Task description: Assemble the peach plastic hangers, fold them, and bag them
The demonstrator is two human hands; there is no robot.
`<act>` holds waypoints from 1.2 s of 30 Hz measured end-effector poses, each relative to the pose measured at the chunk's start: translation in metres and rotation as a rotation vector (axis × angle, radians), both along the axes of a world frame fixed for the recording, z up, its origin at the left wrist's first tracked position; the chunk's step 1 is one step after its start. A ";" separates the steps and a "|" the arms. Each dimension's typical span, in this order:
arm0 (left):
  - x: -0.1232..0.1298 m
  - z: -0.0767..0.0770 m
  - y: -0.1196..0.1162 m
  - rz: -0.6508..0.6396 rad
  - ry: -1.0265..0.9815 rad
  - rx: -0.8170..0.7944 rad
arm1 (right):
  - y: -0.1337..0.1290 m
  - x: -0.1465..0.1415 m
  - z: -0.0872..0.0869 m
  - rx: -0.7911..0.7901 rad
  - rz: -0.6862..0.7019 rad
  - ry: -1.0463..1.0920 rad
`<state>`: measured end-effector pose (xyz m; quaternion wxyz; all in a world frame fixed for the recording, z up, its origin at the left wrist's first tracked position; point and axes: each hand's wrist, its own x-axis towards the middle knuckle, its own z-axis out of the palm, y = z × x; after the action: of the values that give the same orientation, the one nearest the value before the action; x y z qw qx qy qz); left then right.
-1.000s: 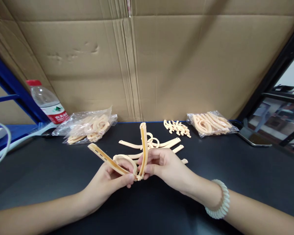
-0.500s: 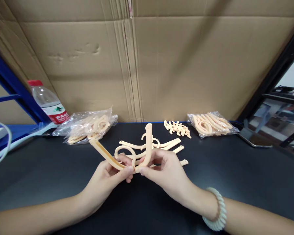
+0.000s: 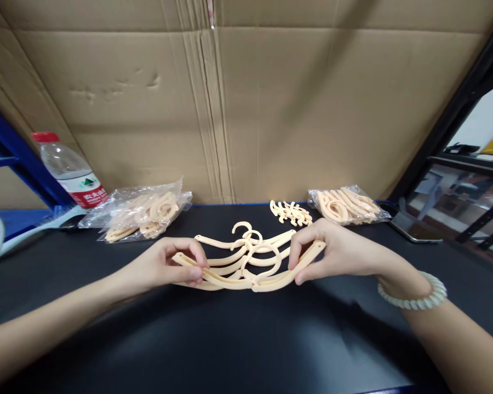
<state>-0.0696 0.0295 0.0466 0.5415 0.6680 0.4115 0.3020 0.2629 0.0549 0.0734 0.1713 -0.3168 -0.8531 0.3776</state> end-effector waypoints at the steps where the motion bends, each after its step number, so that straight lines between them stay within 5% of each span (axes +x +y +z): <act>1: -0.004 0.002 0.004 -0.068 0.101 0.128 | 0.001 0.000 -0.003 -0.005 -0.008 -0.007; 4: -0.008 0.009 0.003 -0.287 0.380 0.558 | 0.002 -0.006 -0.011 -0.028 -0.008 -0.014; 8: 0.001 0.012 -0.017 -0.481 0.690 0.939 | 0.001 -0.016 -0.017 -0.060 0.035 0.003; 14: 0.017 -0.001 -0.031 -0.386 0.803 1.243 | 0.000 -0.020 -0.019 0.158 0.124 -0.025; 26: 0.020 -0.023 -0.038 -0.229 0.832 1.292 | -0.017 -0.033 -0.024 0.309 0.138 -0.281; 36: 0.019 -0.027 -0.028 -0.073 0.917 1.347 | -0.027 -0.039 -0.024 0.425 -0.039 -0.374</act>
<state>-0.0504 0.0012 0.0199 -0.1893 0.9205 0.3004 0.1632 0.2240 0.0281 0.0495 0.0806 -0.3541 -0.9237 0.1217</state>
